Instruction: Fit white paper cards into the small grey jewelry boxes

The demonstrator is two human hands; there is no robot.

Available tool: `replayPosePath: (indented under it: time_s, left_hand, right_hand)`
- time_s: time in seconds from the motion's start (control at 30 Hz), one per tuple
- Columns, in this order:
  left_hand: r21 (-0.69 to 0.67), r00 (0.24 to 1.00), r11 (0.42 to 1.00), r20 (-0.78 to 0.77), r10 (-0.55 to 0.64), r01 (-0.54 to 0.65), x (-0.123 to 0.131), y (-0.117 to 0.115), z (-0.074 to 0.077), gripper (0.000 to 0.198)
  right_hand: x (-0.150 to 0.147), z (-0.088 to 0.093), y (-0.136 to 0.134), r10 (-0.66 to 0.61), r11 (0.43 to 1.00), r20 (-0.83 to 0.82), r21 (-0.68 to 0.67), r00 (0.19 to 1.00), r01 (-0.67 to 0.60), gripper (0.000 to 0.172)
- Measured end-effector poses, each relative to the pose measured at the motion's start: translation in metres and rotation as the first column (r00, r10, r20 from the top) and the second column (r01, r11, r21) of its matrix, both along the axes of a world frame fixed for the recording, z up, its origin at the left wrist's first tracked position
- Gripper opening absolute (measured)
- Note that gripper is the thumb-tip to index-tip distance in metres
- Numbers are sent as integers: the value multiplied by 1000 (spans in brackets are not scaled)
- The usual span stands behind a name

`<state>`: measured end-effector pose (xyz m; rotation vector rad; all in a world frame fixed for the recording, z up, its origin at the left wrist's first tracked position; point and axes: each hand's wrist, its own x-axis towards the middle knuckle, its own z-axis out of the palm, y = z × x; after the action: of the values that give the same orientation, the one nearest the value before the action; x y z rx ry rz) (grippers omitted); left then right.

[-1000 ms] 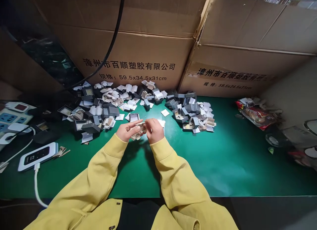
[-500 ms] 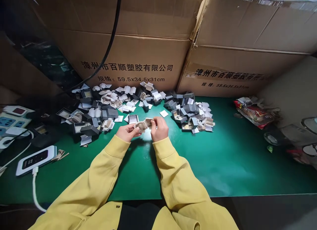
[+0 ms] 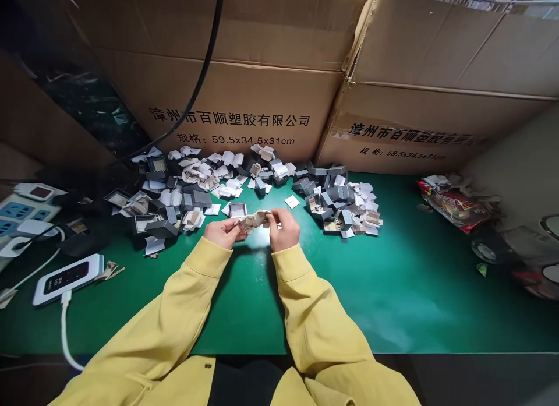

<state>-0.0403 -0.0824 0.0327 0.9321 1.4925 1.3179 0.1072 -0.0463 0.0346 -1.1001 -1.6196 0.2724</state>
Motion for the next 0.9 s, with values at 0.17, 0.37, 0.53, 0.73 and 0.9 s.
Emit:
replayPosePath:
  time_s: [0.17, 0.37, 0.53, 0.73, 0.9]
  left_hand:
    - [53, 995, 999, -98, 5, 0, -2, 1, 5, 40]
    - [112, 992, 993, -125, -20, 34, 0, -4, 17, 41]
    - [122, 956, 991, -292, -15, 53, 2, -6, 24, 34]
    - [265, 893, 964, -429, 135, -18, -2, -4, 20, 21]
    - [439, 839, 896, -509, 192, 62, -8, -3, 21, 16]
  right_hand:
    - [-2, 5, -3, 55, 998, -42, 33, 998, -54, 17]
    - [-4, 6, -5, 92, 993, -23, 75, 996, -90, 11]
    - [-5, 3, -6, 42, 998, 34, 45, 999, -43, 12]
    - [-12, 3, -10, 149, 988, 43, 41, 988, -151, 10]
    - [-15, 2, -10, 294, 954, -80, -27, 952, -297, 6]
